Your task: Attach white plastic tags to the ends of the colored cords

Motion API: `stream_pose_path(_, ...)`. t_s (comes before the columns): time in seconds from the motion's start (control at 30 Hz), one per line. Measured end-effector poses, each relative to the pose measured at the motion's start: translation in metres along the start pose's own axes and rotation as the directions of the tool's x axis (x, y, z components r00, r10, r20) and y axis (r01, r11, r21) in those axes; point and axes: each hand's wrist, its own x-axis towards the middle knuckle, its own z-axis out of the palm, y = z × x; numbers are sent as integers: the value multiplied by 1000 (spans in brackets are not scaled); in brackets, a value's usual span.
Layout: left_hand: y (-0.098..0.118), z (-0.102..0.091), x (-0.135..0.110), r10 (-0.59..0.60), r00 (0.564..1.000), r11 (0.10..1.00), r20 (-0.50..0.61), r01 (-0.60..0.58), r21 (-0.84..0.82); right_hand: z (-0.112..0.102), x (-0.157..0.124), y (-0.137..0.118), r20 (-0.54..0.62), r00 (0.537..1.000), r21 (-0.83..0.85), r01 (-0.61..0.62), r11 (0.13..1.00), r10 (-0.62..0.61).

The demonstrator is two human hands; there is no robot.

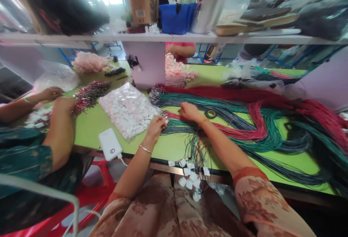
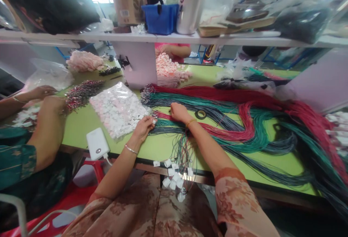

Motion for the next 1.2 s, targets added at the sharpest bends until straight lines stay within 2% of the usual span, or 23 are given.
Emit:
stream_pose_path(0.07,0,1,-1,-1,1000,1000,10,2,-5,-8,0,4,-17,1000,34,-3,999,4)
stream_pose_path(0.17,0,2,-1,-3,1000,1000,20,4,-14,-16,4,-6,-51,996,270,83,959,-72)
stream_pose_path(0.23,-1,1,0,-1,1000,1000,17,2,-14,-19,8,-24,-80,988,405,153,902,-131)
stream_pose_path(0.33,-2,0,1,1,1000,1000,9,-1,-16,-23,12,-59,-116,970,518,243,820,-214)
stream_pose_path(0.47,-2,-2,2,13,1000,1000,18,-13,-23,-29,10,-89,-146,960,604,278,747,-239)
stream_pose_path(0.6,-3,-2,2,14,999,998,35,-13,-54,-31,-8,-85,-130,977,689,210,694,-168)
stream_pose_path(0.7,-3,0,1,19,998,995,52,-14,-95,-30,-27,-75,-95,982,789,176,589,-165)
stream_pose_path(0.77,-2,1,0,36,997,994,64,-29,-106,-28,-37,-70,-128,977,839,199,506,-172)
stream_pose_path(0.83,-1,2,-1,68,995,992,72,-60,-108,-25,-44,-65,-171,973,851,226,474,-157)
stream_pose_path(0.97,2,4,-5,160,983,986,95,-154,-69,-17,-49,-58,-142,987,799,162,579,-80)
stream_pose_path(1.07,2,5,-6,228,969,971,97,-233,46,-13,-53,-55,-86,992,743,122,658,-87)
stream_pose_path(1.13,0,5,-5,262,961,955,88,-272,121,-14,-56,-56,-103,988,626,154,764,-114)
stream_pose_path(1.2,-2,5,-4,283,956,943,78,-292,160,-17,-60,-61,-158,974,425,217,879,-165)
